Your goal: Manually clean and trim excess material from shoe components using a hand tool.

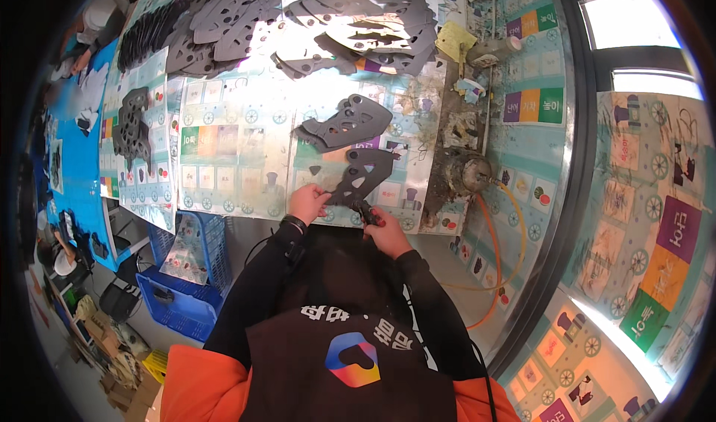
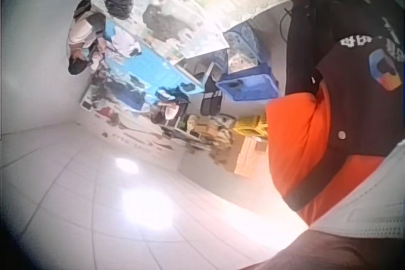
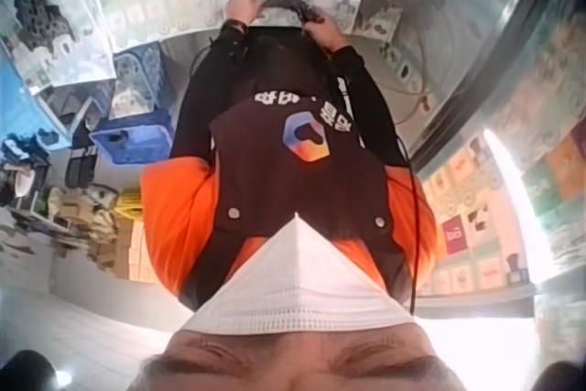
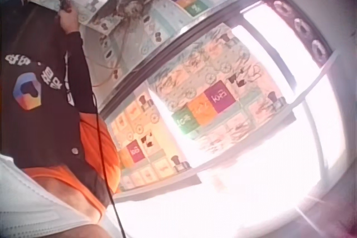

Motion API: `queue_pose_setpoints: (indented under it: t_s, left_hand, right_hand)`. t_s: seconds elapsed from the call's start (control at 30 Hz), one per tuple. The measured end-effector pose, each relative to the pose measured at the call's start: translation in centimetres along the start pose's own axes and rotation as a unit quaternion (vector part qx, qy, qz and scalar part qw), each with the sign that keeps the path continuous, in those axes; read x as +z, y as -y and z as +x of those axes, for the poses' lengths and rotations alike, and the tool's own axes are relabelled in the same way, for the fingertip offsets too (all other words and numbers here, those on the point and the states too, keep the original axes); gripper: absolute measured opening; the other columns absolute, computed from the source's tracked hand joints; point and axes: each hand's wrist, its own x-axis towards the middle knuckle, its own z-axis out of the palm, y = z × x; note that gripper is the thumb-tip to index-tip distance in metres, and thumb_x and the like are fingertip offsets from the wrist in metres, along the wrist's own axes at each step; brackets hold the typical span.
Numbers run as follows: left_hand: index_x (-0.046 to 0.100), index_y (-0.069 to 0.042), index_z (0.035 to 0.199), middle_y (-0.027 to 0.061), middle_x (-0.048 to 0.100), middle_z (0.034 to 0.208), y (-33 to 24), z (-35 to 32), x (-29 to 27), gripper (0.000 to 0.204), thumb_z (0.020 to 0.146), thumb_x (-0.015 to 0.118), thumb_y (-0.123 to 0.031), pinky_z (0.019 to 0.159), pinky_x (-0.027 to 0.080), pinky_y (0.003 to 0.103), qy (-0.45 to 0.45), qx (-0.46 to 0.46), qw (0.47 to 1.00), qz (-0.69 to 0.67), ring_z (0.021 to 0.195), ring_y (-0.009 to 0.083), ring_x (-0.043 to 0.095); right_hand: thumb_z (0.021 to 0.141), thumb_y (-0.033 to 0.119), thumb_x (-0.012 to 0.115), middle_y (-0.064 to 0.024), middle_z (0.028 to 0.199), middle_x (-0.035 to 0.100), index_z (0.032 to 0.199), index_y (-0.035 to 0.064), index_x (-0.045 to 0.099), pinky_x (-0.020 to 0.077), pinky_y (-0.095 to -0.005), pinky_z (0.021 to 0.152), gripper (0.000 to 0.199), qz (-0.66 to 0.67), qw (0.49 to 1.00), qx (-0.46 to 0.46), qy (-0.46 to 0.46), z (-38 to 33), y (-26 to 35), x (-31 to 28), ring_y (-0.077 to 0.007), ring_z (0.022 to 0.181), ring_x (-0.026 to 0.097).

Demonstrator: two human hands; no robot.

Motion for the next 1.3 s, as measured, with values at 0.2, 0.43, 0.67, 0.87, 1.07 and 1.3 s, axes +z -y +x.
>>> queue_pose_setpoints:
  t_s: [0.2,0.43,0.67,0.87,1.07,1.3]
  left_hand:
    - [0.063,0.002,0.084,0.0109,0.067,0.063,0.0,-0.3,-0.1,0.020,0.087,0.073,-0.015,0.048,0.052,0.032,-0.006,-0.005,1.000,0.016,0.050,0.0191,0.068]
    - [0.063,0.006,0.091,0.0122,0.068,0.070,-0.4,-0.4,-0.5,0.020,0.088,0.073,-0.012,0.044,0.052,0.029,0.012,-0.026,1.000,0.014,0.051,0.0175,0.067]
    - [0.064,0.005,0.091,0.0110,0.069,0.070,-1.1,-0.5,-0.6,0.020,0.088,0.074,-0.012,0.045,0.052,0.029,0.015,-0.030,0.999,0.029,0.051,0.0173,0.067]
    - [0.064,0.006,0.093,0.0115,0.069,0.070,-0.3,-0.2,-0.7,0.020,0.087,0.074,-0.011,0.045,0.052,0.029,0.013,-0.021,0.999,0.035,0.051,0.0175,0.067]
    - [0.064,0.006,0.094,0.0123,0.069,0.070,-0.2,-0.2,-0.7,0.020,0.087,0.073,-0.011,0.044,0.052,0.029,0.008,-0.026,0.999,0.018,0.051,0.0175,0.067]
    - [0.063,0.007,0.094,0.0128,0.069,0.071,-0.6,0.0,-0.5,0.021,0.087,0.073,-0.011,0.045,0.053,0.029,0.010,-0.023,0.999,0.032,0.052,0.0178,0.067]
  right_hand:
    - [0.078,0.003,0.062,-0.0051,0.072,0.058,0.096,0.0027,0.060,0.0461,-0.0288,0.061,0.018,-0.038,0.999,0.009,-0.029,0.9,-0.6,0.1,-0.0138,0.064,0.058]
    - [0.079,-0.002,0.061,-0.0044,0.072,0.055,0.095,0.0021,0.057,0.0419,-0.0273,0.054,0.017,-0.023,0.999,0.022,-0.011,0.9,0.2,1.1,-0.0139,0.059,0.054]
    - [0.078,0.003,0.063,-0.0032,0.069,0.056,0.095,0.0031,0.060,0.0414,-0.0285,0.056,0.017,-0.020,0.999,0.020,-0.033,1.3,-0.7,0.6,-0.0129,0.059,0.054]
    - [0.078,0.002,0.062,-0.0029,0.068,0.055,0.093,0.0029,0.059,0.0412,-0.0290,0.056,0.015,-0.038,0.997,0.035,-0.053,0.8,0.6,0.3,-0.0137,0.058,0.053]
    - [0.078,0.000,0.060,-0.0026,0.069,0.054,0.092,0.0023,0.059,0.0408,-0.0274,0.055,0.015,0.012,0.997,0.039,-0.066,0.5,1.5,0.0,-0.0124,0.059,0.052]
    - [0.079,-0.003,0.060,-0.0029,0.073,0.056,0.096,0.0010,0.059,0.0396,-0.0264,0.054,0.018,0.078,0.991,0.020,-0.103,0.4,1.6,-1.1,-0.0119,0.059,0.052]
